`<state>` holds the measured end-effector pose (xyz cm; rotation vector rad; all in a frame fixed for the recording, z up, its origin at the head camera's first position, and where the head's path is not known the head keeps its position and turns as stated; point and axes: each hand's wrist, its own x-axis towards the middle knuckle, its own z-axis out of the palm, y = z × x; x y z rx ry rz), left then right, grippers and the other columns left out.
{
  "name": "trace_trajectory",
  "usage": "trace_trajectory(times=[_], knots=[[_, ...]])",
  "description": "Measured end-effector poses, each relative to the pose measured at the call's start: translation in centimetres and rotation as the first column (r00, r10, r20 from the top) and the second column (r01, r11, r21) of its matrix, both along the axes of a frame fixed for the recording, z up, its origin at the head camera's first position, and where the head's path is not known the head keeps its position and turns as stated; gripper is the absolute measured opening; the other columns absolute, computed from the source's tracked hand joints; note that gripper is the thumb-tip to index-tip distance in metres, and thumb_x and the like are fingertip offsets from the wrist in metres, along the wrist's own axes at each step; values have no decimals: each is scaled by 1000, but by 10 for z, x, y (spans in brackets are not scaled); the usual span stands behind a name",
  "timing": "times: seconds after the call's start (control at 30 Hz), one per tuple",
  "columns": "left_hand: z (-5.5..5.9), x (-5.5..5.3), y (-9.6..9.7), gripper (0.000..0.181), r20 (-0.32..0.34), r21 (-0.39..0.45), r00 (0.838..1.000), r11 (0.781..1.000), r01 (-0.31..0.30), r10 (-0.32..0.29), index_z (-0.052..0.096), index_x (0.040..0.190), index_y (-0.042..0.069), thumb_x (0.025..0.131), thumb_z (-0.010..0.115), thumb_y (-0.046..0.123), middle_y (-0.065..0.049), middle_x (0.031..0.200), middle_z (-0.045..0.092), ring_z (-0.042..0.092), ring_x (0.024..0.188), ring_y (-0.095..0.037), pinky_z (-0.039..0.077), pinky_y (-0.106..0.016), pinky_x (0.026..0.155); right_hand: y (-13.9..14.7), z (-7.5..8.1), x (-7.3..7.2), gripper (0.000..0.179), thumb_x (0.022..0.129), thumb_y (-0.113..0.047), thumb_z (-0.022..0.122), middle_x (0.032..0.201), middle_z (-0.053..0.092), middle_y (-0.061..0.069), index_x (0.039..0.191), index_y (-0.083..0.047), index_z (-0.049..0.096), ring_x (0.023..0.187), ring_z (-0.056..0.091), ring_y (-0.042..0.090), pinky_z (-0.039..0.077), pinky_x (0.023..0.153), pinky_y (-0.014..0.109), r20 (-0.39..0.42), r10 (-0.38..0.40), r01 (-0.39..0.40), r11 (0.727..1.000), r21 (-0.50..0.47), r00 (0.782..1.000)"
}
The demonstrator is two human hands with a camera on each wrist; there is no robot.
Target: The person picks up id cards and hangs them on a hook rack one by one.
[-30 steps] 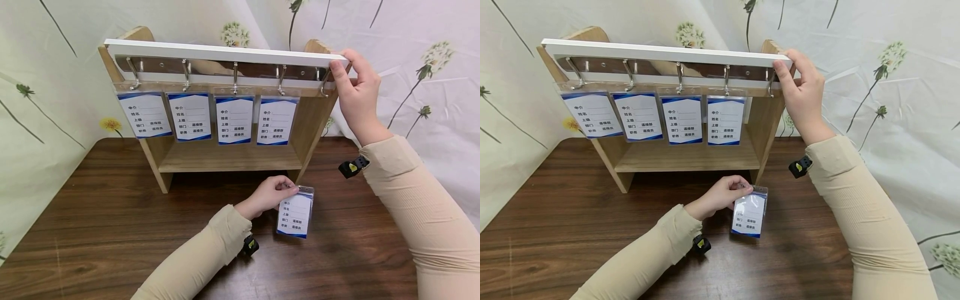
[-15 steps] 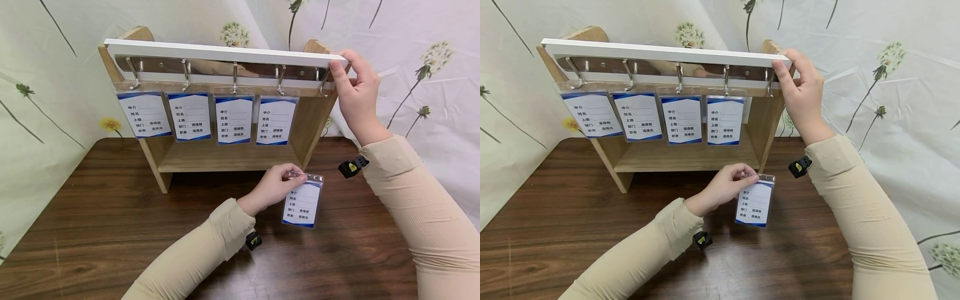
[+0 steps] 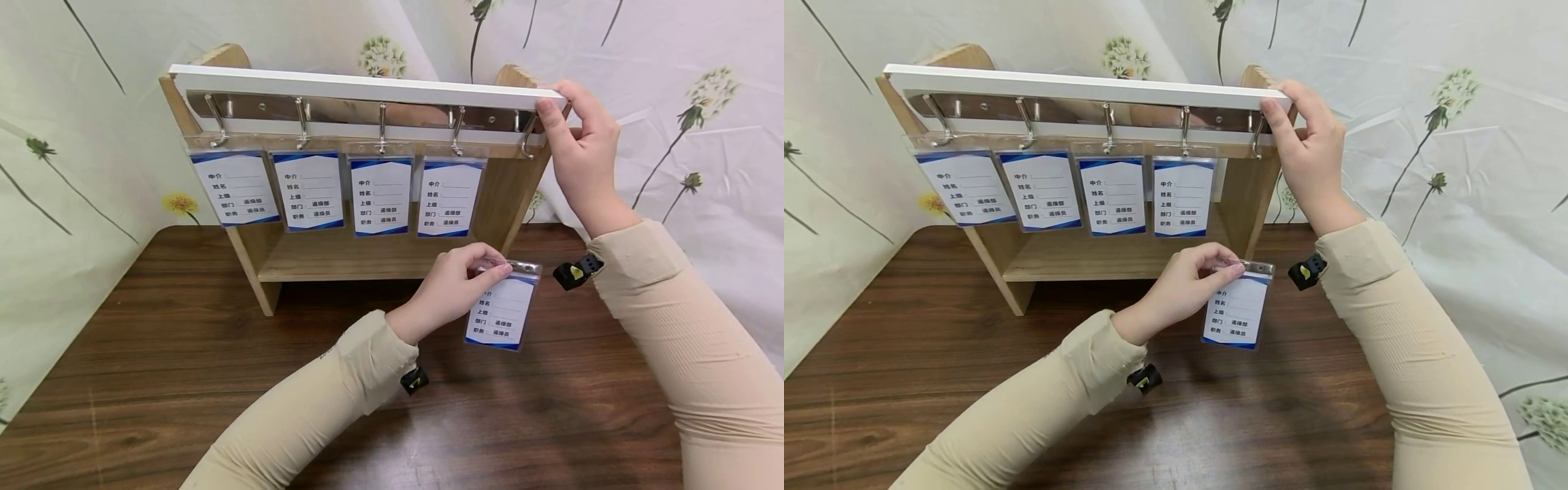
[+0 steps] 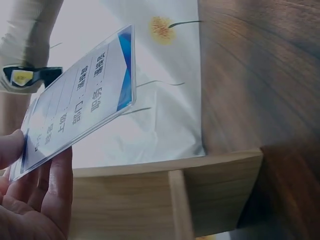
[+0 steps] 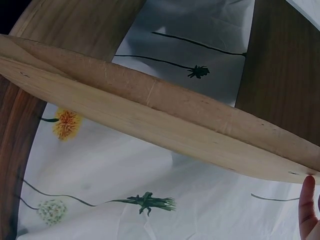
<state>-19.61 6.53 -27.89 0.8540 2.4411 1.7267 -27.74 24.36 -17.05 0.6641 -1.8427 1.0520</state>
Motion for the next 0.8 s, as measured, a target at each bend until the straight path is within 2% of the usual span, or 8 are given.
trace_trajectory(times=[0.17, 0.33, 0.47, 0.6, 0.8], knots=[[11, 0, -1, 17, -71, 13, 997, 1000, 0, 1, 69, 107, 10, 98, 63, 24, -4, 96, 73, 62, 78, -7, 48, -17, 67, 1, 0, -1, 19, 99, -23, 62, 87, 57, -28, 109, -10, 70, 77, 51, 3, 45, 61, 13, 5, -10, 10, 1000, 1, 1000], [20, -2, -1, 17, -134, 24, 991, 999, -26, 29, 69, 107, 9, 98, 64, 23, -3, 98, 74, 62, 79, -7, 47, -17, 68, 1, 0, -1, 19, 98, -23, 62, 86, 57, -28, 109, -10, 71, 77, 53, 3, 45, 61, 12, 9, -10, 10, 1000, 3, 1000], [28, -2, 1, 17, -187, 37, 980, 997, -64, 70, 70, 107, 9, 98, 64, 23, -3, 102, 75, 65, 83, -7, 48, -16, 72, 3, 0, -1, 21, 99, -24, 62, 85, 57, -29, 110, -7, 70, 77, 55, 3, 45, 60, 12, 2, -8, 8, 1000, 13, 1000], [37, -3, 1, 18, -240, 50, 966, 995, -89, 99, 70, 107, 9, 98, 64, 23, -2, 103, 75, 67, 89, -8, 48, -16, 75, 3, 0, -1, 17, 98, -23, 62, 84, 56, -28, 108, -12, 71, 77, 54, 4, 45, 60, 12, 7, -12, 12, 1000, 1, 1000], [52, -7, -1, 18, -286, 89, 950, 991, -103, 124, 68, 108, 7, 97, 65, 21, -3, 99, 76, 64, 80, -8, 47, -17, 71, 3, 0, -1, 18, 99, -23, 62, 86, 56, -27, 110, -11, 71, 77, 53, 3, 47, 63, 12, 3, 2, -2, 1000, 10, 1000]])
